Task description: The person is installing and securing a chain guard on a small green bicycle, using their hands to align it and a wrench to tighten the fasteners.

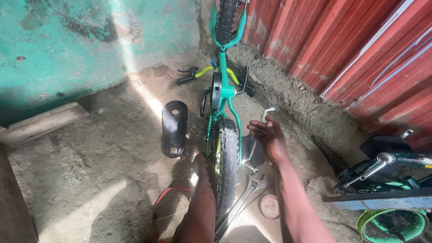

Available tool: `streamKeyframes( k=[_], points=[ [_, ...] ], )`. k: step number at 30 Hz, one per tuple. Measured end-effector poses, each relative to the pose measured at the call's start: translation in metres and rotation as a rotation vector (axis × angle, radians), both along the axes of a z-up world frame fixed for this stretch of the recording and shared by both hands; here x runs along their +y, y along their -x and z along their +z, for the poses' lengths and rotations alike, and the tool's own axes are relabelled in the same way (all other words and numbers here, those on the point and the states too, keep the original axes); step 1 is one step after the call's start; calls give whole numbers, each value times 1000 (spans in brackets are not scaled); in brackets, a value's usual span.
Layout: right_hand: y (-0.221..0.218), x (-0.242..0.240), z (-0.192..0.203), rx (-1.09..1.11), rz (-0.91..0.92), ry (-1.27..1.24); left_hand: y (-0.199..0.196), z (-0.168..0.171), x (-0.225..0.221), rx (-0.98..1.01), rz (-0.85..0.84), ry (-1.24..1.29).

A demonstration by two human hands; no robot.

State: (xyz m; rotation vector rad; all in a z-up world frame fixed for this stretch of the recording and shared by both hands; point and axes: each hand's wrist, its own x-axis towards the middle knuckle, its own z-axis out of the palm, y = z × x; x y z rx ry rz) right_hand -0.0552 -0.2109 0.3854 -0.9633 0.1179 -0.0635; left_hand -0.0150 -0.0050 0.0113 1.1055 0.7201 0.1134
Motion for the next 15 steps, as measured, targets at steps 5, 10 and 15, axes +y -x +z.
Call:
streamKeyframes(
  k=[5,10,15],
  points=[
    [-11,17,-72,-36,-55,280,-2,7,0,-6,16,4],
    [46,26,-96,333,-7,805,2,13,-1,2,47,4],
    [81,41,-87,300,-75,833,-1,19,0,1,53,20]
  ],
)
